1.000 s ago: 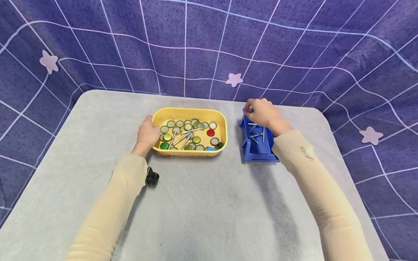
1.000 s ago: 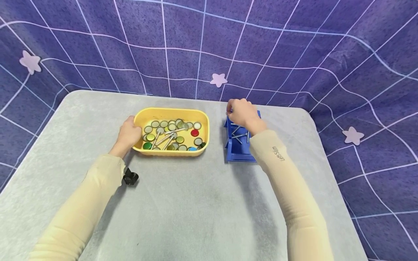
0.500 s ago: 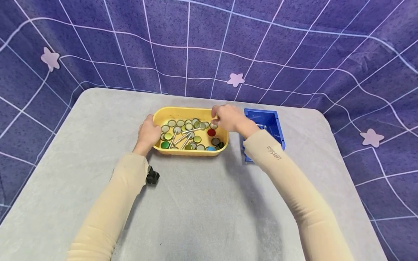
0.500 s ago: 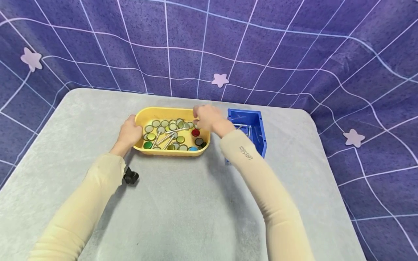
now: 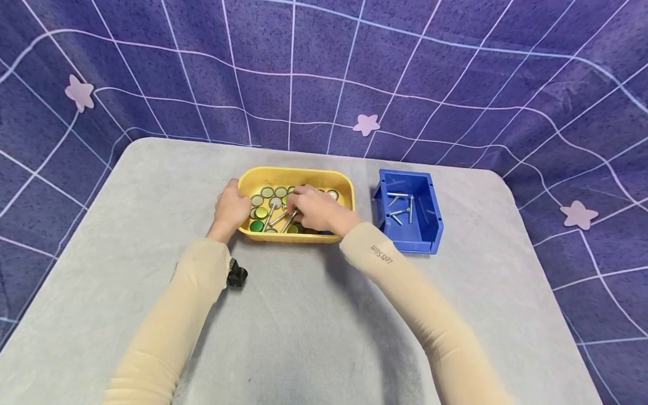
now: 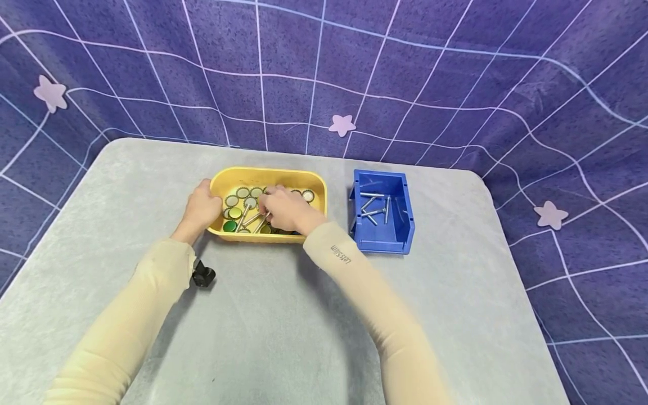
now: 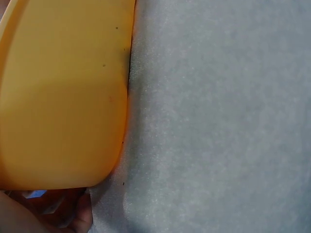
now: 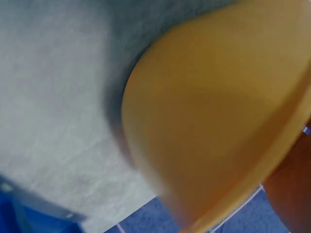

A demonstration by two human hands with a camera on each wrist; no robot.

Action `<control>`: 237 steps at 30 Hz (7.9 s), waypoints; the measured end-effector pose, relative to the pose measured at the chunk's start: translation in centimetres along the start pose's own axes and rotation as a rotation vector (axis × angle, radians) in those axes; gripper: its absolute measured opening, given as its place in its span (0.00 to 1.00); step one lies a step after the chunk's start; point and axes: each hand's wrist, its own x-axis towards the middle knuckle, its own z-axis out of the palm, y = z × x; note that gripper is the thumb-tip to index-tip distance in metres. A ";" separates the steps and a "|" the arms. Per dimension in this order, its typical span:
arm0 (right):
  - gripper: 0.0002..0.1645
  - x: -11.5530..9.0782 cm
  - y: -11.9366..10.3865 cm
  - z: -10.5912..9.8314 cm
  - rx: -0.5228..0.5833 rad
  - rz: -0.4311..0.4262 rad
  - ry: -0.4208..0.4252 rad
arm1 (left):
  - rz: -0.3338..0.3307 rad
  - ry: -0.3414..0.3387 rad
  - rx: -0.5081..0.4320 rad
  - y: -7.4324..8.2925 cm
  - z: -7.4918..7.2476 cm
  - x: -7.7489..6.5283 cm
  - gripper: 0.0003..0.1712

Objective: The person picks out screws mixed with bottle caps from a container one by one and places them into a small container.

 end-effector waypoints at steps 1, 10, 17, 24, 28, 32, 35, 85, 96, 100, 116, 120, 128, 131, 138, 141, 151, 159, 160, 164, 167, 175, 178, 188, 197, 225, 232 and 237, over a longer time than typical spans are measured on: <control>0.10 0.1 -0.2 0.2 -0.006 -0.012 0.005 | 0.000 0.001 0.001 0.0 0.0 0.0 0.32; 0.13 0.0 -0.7 0.9 -0.021 0.027 -0.072 | 0.003 0.001 -0.008 0.5 0.0 -0.3 0.32; 0.14 -0.5 -0.3 0.8 0.002 0.108 -0.121 | 0.004 -0.006 0.010 0.4 -0.1 -0.4 0.32; 0.11 -0.8 0.5 0.9 -0.006 0.150 -0.156 | -0.004 -0.002 0.024 0.5 -0.2 -0.4 0.32; 0.10 -0.8 0.8 1.0 0.015 0.141 -0.179 | -0.003 0.002 0.026 0.3 -0.1 -0.2 0.32; 0.12 -0.8 0.9 0.9 0.038 0.123 -0.190 | -0.004 0.004 0.029 0.2 0.0 0.0 0.32; 0.12 -0.9 1.1 0.8 0.040 0.107 -0.194 | -0.005 0.003 0.026 0.1 0.0 0.0 0.32; 0.11 -3.4 4.0 -2.3 0.405 0.142 0.020 | 0.004 0.006 0.024 0.1 -0.1 -0.1 0.30; 0.10 -4.4 5.1 -3.4 0.453 0.172 0.010 | 0.005 0.006 0.028 0.0 0.0 0.0 0.30; 0.09 -4.8 5.5 -3.7 0.435 0.179 0.023 | 0.007 0.010 0.028 0.1 0.0 0.0 0.30; 0.08 -6.9 7.3 -6.1 0.442 0.252 0.132 | -0.003 -0.004 0.009 0.2 -0.1 0.0 0.31; 0.09 -7.5 8.1 -6.5 0.480 0.296 0.133 | -0.012 -0.010 0.006 0.2 -0.2 0.0 0.32; 0.10 -8.7 9.3 -7.3 0.417 0.315 0.165 | -0.012 -0.005 0.003 0.1 -0.1 0.1 0.31; 0.10 -9.3 9.9 -7.7 0.389 0.333 0.181 | -0.014 -0.005 -0.002 0.1 -0.1 0.1 0.31; 0.08 -10.9 11.8 -7.9 0.372 0.391 0.219 | -0.013 -0.007 0.004 0.2 -0.1 0.1 0.32; 0.08 -11.6 12.6 -7.8 0.388 0.420 0.228 | -0.014 -0.007 0.003 0.2 -0.1 0.0 0.32; 0.09 -13.4 14.1 -7.1 0.494 0.467 0.211 | -0.013 -0.008 0.002 0.1 0.0 0.0 0.32; 0.07 -13.8 14.7 -6.6 0.453 0.485 0.177 | -0.005 0.002 0.008 0.0 0.0 0.0 0.31; 0.07 -13.8 14.8 -6.5 0.446 0.484 0.171 | -0.002 0.006 0.006 0.0 0.0 0.0 0.31; 0.07 -13.9 15.1 -6.1 0.430 0.492 0.149 | 0.008 0.014 0.002 0.1 0.0 0.0 0.31; 0.06 -13.8 15.1 -5.8 0.394 0.497 0.130 | 0.008 0.011 0.003 0.1 -0.1 -0.1 0.32; 0.12 -13.7 15.0 -4.9 0.252 0.504 0.055 | -0.003 0.005 -0.007 0.1 0.0 0.0 0.31; 0.14 -13.7 15.0 -4.8 0.263 0.514 0.058 | -0.003 0.005 -0.007 0.0 0.0 0.1 0.31; 0.12 -12.3 14.0 -5.9 0.294 0.487 0.131 | 0.002 0.011 -0.010 0.1 -0.2 0.0 0.31; 0.12 -9.5 11.1 -7.9 0.238 0.438 0.135 | -0.003 0.006 -0.012 0.3 -0.2 -0.1 0.31; 0.19 -1.7 1.6 -1.8 0.100 0.121 0.020 | -0.001 0.010 0.007 0.2 -0.1 -0.3 0.32; 0.15 -1.1 1.3 -0.1 0.077 0.125 -0.003 | 0.000 0.012 0.007 0.1 0.0 -0.1 0.32; 0.16 -0.9 1.4 0.8 0.073 0.125 -0.006 | -0.007 0.006 0.011 0.1 -0.1 -0.1 0.32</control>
